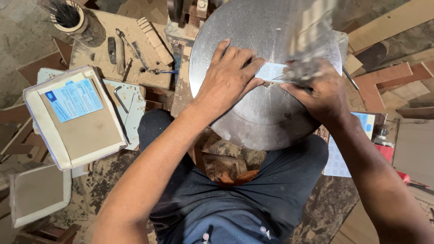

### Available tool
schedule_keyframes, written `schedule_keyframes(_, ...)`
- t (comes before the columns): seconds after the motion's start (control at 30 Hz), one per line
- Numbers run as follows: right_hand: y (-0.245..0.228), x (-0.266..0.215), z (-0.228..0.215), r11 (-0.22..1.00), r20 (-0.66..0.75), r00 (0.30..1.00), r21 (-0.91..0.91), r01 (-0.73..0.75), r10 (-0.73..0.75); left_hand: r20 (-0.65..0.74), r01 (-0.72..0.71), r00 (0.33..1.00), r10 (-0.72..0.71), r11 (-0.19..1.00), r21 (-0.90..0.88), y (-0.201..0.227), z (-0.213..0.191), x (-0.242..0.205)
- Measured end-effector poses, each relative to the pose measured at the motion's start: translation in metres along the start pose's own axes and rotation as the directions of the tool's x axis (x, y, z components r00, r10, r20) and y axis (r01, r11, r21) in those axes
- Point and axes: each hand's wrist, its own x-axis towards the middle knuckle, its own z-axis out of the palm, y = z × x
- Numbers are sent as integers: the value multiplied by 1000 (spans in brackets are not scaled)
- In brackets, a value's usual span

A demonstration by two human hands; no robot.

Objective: The person uses a band saw to cut a sheet of printed paper into smaller rectangular pieces. They guide the paper through the blade, rotate it to cut along different grid lines, and collect the cut pieces on the saw table.

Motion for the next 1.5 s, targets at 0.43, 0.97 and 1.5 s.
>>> schedule_keyframes(0.43,10,-5,0,995,99,992,-69,-74,80,11,1,1000,-1,1000,-10,-2,-1,-2)
schedule_keyframes(0.97,-50,-39,-7,996,-39,995,-29,85,-86,172,43,985,-27,995,-88,46,-83,-51)
schedule_keyframes(1.5,236,-147,112,902,136,927,-317,-293,349,-139,494,854,-502,865,-93,63,-87,-160)
